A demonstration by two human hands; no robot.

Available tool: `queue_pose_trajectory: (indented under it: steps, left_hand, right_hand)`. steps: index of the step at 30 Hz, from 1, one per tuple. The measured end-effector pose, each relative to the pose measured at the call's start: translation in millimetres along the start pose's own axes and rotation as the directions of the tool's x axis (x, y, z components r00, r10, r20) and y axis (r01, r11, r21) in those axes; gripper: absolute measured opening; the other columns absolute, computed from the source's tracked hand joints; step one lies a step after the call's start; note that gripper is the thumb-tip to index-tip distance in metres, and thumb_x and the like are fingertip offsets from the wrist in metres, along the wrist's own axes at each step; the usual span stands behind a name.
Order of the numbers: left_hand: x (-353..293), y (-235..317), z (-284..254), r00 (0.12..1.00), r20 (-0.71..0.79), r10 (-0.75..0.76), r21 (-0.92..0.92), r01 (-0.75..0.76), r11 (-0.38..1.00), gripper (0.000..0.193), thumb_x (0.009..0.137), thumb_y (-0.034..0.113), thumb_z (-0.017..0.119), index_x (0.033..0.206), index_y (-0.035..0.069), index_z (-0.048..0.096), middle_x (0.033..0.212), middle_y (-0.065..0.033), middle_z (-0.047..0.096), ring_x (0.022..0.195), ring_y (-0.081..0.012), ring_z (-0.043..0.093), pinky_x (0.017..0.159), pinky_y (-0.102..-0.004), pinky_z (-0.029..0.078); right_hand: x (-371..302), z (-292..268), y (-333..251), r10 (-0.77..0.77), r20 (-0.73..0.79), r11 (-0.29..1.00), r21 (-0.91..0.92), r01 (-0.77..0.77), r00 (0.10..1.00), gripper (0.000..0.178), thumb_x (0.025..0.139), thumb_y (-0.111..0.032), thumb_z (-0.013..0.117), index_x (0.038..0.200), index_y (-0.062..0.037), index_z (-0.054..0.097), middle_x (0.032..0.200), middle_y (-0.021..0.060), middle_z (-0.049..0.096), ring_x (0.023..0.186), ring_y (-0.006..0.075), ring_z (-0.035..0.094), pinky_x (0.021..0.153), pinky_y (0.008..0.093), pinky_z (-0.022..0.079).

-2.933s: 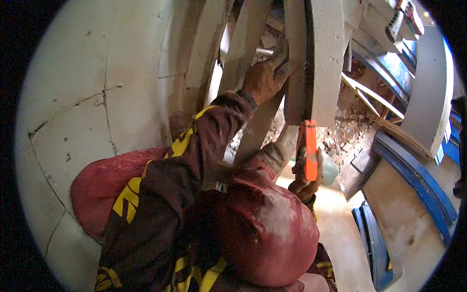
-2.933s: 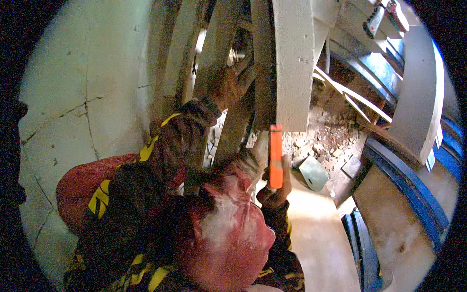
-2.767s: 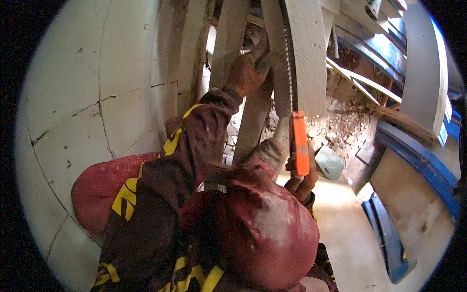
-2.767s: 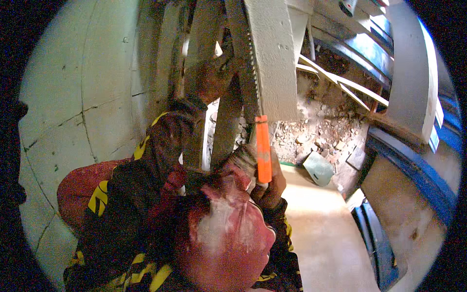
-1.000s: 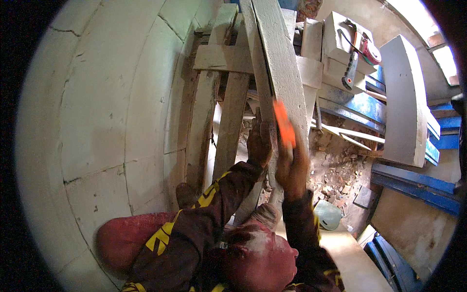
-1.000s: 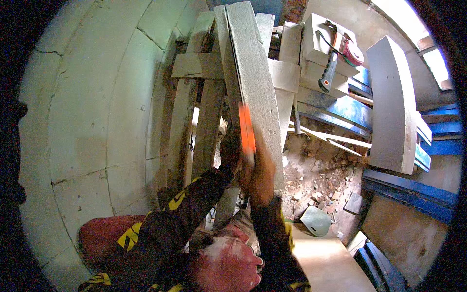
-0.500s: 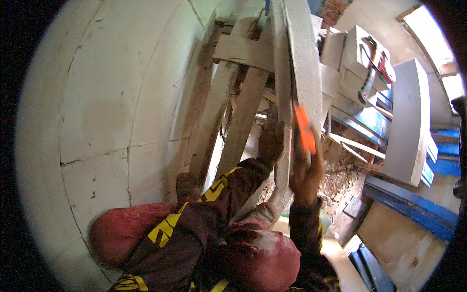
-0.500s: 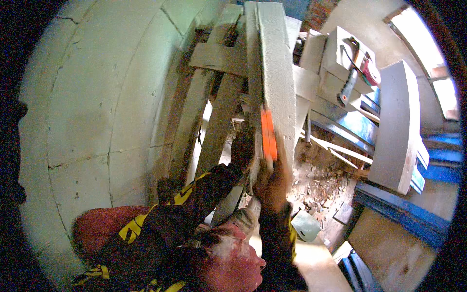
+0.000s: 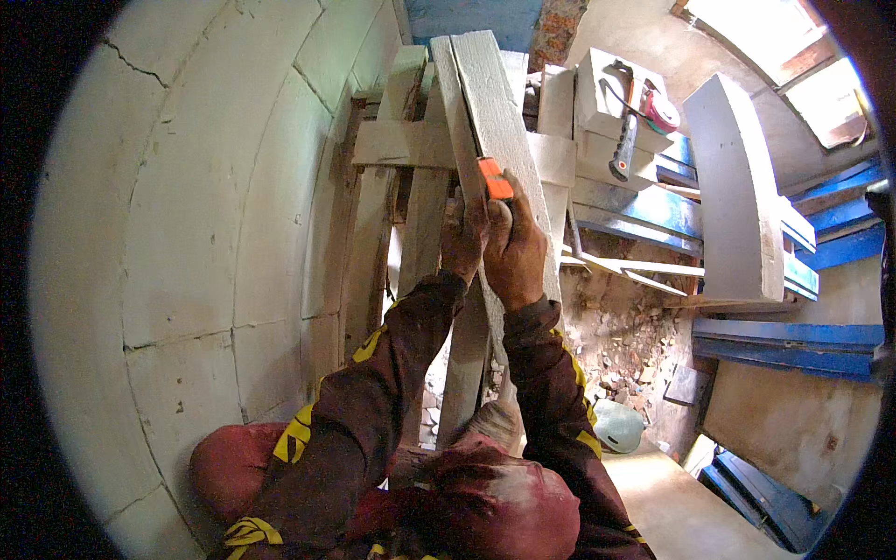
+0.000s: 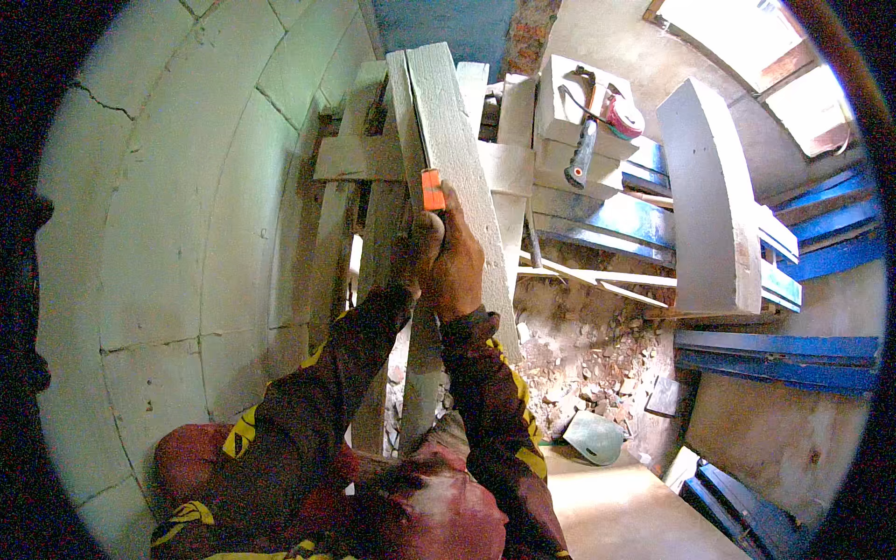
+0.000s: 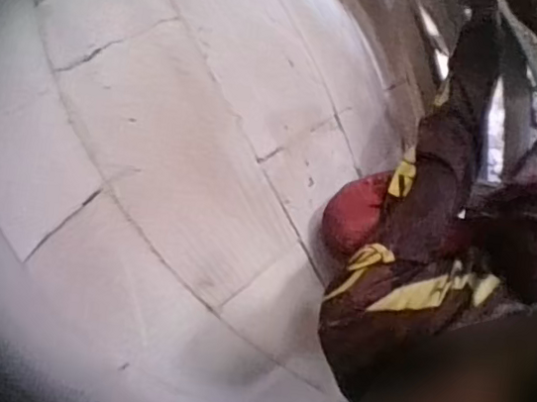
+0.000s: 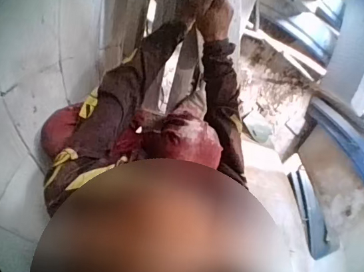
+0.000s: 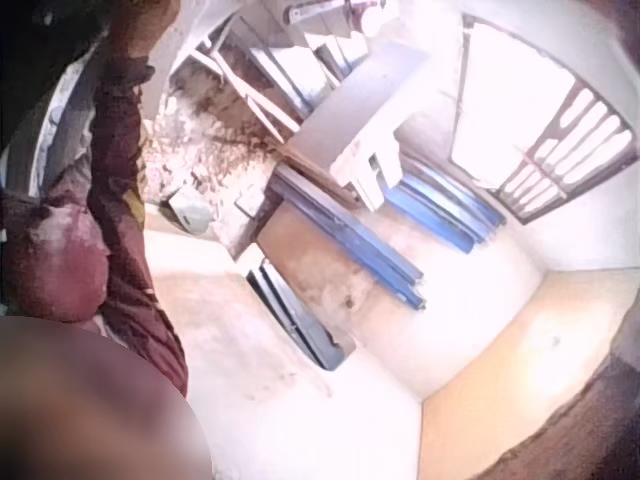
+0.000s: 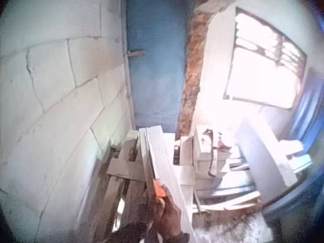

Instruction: The person measures a wooden plank with a tape measure, marks it, and then uses a hand saw to cut the plank. The person is sitting on the floor during the task.

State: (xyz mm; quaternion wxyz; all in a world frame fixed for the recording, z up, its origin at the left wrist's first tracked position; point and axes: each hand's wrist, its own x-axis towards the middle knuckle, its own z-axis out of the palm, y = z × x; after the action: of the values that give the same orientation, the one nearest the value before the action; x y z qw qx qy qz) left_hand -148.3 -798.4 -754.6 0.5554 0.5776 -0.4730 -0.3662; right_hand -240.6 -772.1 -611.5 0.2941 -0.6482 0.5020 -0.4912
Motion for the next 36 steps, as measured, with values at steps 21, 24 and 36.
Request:
queue_pose_trajectory:
  steps: [21, 24, 36]
  left_hand:
    - [-5.0, 24.5, 0.2, 0.976, 0.063, -0.210, -0.047, 0.213, 0.976, 0.059, 0.100, 0.051, 0.048, 0.137, 0.006, 0.048, 0.104, -0.0079, 0.068, 0.093, -0.0147, 0.063, 0.080, -0.0311, 0.050]
    - [4.9, 17.0, 5.6, 0.998, 0.004, -0.065, -0.066, 0.065, 0.996, 0.058, 0.101, 0.050, 0.045, 0.138, 0.006, 0.047, 0.109, -0.0120, 0.068, 0.097, -0.0207, 0.065, 0.085, -0.0335, 0.050]
    - [76.7, -10.9, 44.1, 0.946, -0.249, 0.210, -0.007, -0.218, 0.976, 0.041, 0.097, 0.039, 0.052, 0.102, 0.000, 0.064, 0.093, -0.0203, 0.068, 0.080, -0.0380, 0.066, 0.069, -0.0451, 0.052]
  right_hand:
    - [-6.5, -5.4, 10.5, 0.041, 0.004, 0.999, -0.027, -0.041, 0.999, 0.040, 0.102, -0.020, 0.047, 0.139, -0.0036, 0.050, 0.085, 0.0106, 0.065, 0.063, 0.0132, 0.054, 0.058, 0.0293, 0.046]
    - [7.1, -7.3, 7.8, 0.053, -0.005, 0.999, -0.015, -0.053, 0.999, 0.042, 0.103, -0.023, 0.048, 0.138, -0.0010, 0.051, 0.078, 0.0054, 0.059, 0.062, 0.0079, 0.049, 0.055, 0.0258, 0.043]
    - [63.7, -5.5, 25.4, 0.147, 0.045, 0.989, -0.019, -0.147, 0.988, 0.042, 0.103, -0.028, 0.045, 0.138, -0.0061, 0.051, 0.099, 0.0205, 0.069, 0.071, 0.0252, 0.067, 0.066, 0.0371, 0.052]
